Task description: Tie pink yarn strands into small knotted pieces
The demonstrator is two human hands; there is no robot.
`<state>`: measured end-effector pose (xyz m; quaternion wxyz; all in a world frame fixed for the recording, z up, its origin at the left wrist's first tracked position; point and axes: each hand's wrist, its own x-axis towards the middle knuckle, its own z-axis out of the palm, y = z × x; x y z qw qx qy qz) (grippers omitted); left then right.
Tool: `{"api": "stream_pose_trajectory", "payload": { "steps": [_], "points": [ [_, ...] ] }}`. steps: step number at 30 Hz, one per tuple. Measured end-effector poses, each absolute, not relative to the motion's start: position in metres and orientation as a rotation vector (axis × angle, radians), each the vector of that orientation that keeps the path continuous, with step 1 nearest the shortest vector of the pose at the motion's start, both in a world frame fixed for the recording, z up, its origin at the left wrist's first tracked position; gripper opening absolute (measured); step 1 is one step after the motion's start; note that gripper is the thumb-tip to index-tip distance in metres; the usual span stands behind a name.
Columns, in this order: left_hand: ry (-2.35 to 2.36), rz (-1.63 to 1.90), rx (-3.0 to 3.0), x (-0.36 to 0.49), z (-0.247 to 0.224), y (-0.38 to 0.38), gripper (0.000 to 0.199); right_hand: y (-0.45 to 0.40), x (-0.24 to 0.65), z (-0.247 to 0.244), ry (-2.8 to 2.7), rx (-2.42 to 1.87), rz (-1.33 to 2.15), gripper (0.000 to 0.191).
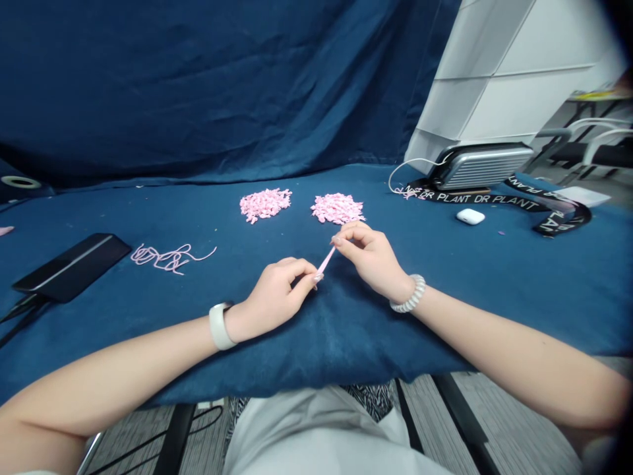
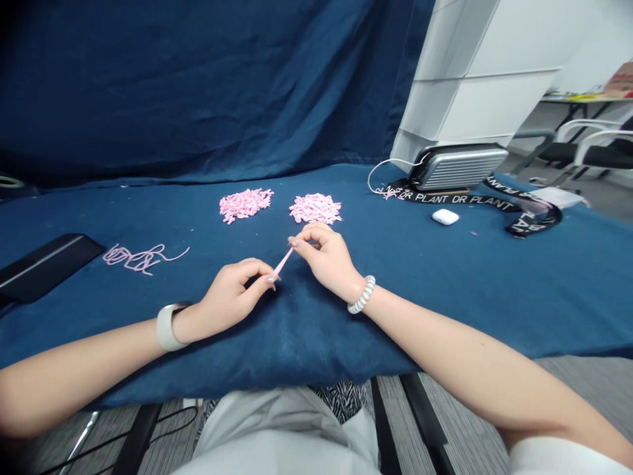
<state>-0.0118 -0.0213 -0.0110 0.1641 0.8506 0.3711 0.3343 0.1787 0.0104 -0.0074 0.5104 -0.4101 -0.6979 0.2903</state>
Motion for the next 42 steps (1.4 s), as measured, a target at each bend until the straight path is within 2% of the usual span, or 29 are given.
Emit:
{"api": "stream_pose_trajectory", "payload": {
  "steps": [5,9,16,27,42],
  "points": [
    [0.791,1.13,3.247,-0.016,-0.005,-0.02,0.012,0.01,0.175,-0.013,-1.712,-0.989,0.771,0.017],
    [0.522,1.144,3.522,-0.017,-0.004,-0.021,0.014,0.009,0.17,-0.018,-1.728,-0.983,0.818,0.017],
    [0.368,0.947,3.537,-0.017,-0.006,-0.02,0.019,0.004,0.166,-0.02,-1.765,-1.002,0.849,0.015],
    [0.455,0.822,3.571,-0.015,-0.007,-0.024,0.021,0.004,0.164,-0.023,-1.831,-1.004,0.826,0.016],
    [0.476,0.898,3.485,-0.012,-0.005,-0.024,0.015,0.009,0.166,-0.025,-1.882,-1.04,0.765,0.016]
  ]
}}
